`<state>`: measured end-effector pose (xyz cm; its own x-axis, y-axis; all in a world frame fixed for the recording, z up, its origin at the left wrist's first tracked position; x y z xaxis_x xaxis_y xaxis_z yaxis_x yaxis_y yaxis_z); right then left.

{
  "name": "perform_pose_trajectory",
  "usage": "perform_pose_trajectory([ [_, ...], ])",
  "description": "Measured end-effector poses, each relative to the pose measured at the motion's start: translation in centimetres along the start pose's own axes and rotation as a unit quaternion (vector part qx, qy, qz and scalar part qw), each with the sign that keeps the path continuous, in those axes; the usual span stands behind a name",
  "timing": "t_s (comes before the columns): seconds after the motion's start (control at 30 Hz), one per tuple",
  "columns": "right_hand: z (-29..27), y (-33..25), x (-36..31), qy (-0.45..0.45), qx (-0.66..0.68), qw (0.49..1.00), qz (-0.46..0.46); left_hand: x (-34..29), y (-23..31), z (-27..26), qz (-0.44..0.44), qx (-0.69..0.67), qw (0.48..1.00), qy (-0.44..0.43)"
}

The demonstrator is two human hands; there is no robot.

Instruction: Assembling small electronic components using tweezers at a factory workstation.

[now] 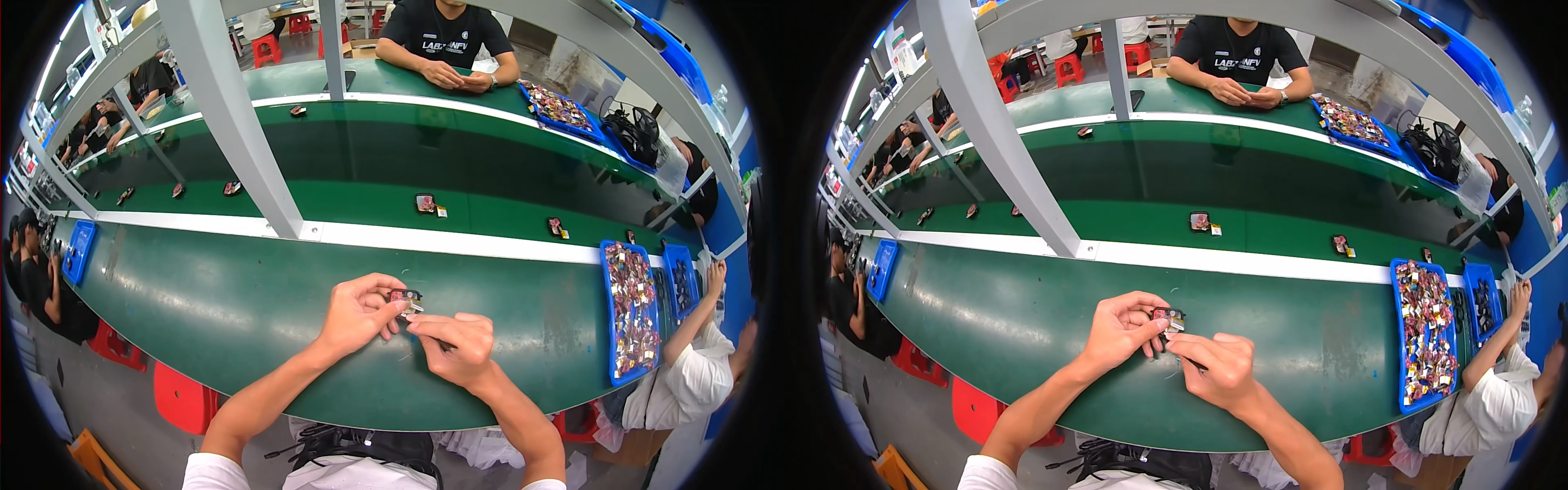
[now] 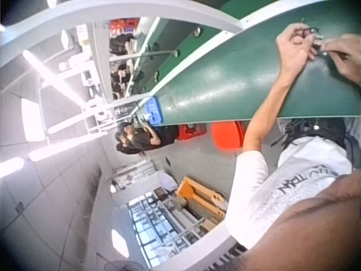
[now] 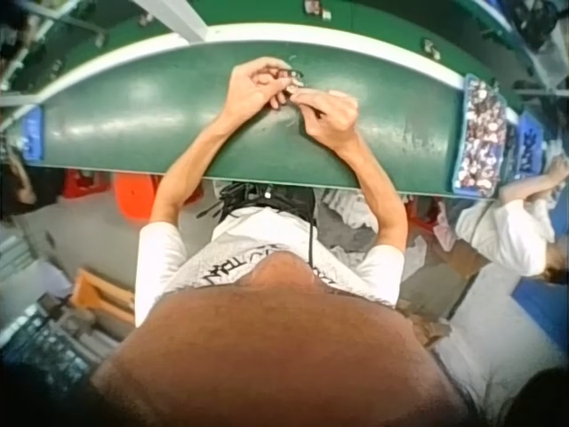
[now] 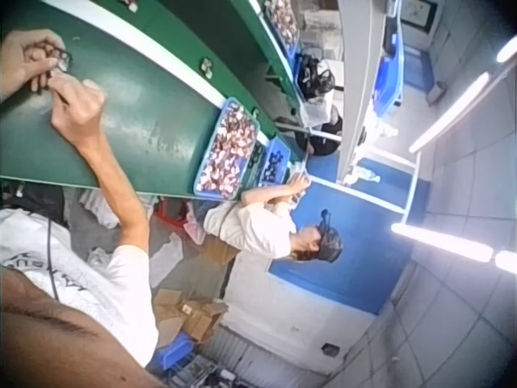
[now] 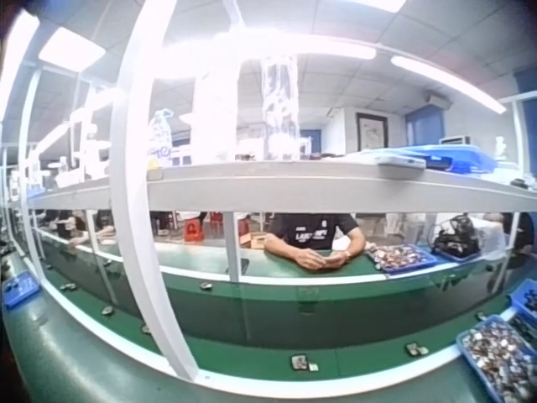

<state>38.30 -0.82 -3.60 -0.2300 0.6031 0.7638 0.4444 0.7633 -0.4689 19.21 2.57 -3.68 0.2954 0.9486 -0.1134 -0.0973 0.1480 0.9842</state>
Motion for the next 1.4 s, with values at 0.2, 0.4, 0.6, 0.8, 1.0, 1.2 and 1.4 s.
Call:
perform_pose_trajectory([
  [0.2,0.2,0.3,-0.1,-0.001,-0.002,1.000,0.009,0.6,-0.5,0.0,-0.015,0.023,0.999,0.019],
  [0.4,-0.8,1.0,0.8,0.114,0.025,0.988,0.100,9.2,0.7,-4.7,0.047,0.089,0.978,0.180],
  [0.6,-0.6,0.5,1.0,0.083,0.039,0.992,0.084,13.1,1.8,-8.0,0.148,0.438,0.805,0.371],
  [0.8,-0.8,0.4,0.9,0.070,0.038,0.994,0.075,14.2,1.2,-4.6,0.304,0.482,0.776,0.270],
  [1.0,-0.1,0.9,0.5,0.075,0.050,0.994,0.068,18.6,0.4,-2.6,0.219,0.453,0.852,0.145],
  [1.2,-0.1,0.7,0.4,0.072,0.054,0.992,0.085,18.0,1.4,-3.0,0.086,0.488,0.859,0.129],
  [1.4,-0.2,1.1,0.1,0.069,0.083,0.976,0.187,12.7,2.3,-3.6,0.111,0.381,0.911,0.113],
])
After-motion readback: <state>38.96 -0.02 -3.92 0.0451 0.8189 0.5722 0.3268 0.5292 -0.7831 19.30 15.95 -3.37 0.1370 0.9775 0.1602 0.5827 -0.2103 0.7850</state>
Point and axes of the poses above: each hand's wrist, its own x-axis towards the middle knuckle, its own z-axis out of the palm, y = z × x, the point moved 1 cm from there along x, towards the middle knuckle
